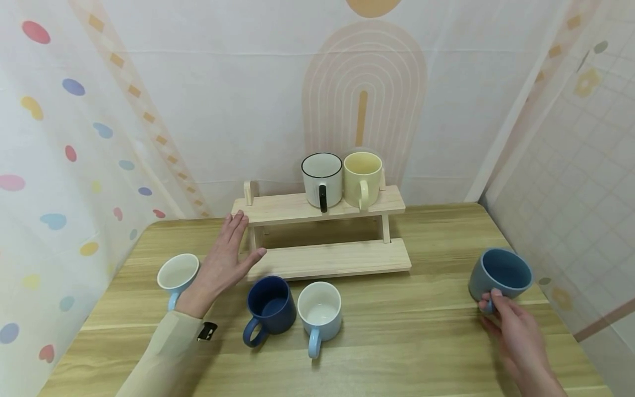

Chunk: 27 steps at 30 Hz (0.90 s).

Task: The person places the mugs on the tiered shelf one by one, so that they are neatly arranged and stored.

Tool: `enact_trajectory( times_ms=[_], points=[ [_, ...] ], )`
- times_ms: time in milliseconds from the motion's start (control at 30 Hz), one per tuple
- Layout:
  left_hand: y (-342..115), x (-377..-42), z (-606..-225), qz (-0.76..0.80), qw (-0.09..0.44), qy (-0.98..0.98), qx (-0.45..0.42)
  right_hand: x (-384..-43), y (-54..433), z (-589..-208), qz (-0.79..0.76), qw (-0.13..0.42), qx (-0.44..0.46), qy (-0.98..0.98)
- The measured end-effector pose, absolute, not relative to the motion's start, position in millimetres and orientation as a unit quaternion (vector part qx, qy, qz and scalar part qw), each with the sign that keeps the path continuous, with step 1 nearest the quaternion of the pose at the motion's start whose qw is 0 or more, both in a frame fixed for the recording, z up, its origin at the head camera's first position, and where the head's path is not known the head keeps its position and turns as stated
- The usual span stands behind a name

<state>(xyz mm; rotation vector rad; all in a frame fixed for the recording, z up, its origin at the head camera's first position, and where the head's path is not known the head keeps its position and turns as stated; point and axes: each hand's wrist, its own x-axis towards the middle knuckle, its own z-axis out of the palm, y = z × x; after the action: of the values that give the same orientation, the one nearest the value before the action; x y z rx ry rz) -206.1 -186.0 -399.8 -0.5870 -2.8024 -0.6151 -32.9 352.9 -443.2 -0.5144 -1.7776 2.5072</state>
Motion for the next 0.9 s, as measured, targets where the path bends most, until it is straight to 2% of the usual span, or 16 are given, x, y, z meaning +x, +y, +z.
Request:
enact_trajectory(
  times_ms=[300,500,900],
  points=[
    [-186.5,-205.2,-399.9,-0.210,0.106,-0.951,-0.198,-33.1,352.5,-438.9,0.853,0.047,-0.119,-0.506],
    [-186.1,-205.5,-400.5,-0.214,0.110,-0.949,-0.204,-31.3,353.6,-437.5,0.849,0.071,-0.130,-0.507],
    [-186.5,-204.2,-399.0,-0.206,0.107,-0.952,-0.202,-33.0,343.7,-425.3,0.812,0.150,-0.093,-0.556]
  ],
)
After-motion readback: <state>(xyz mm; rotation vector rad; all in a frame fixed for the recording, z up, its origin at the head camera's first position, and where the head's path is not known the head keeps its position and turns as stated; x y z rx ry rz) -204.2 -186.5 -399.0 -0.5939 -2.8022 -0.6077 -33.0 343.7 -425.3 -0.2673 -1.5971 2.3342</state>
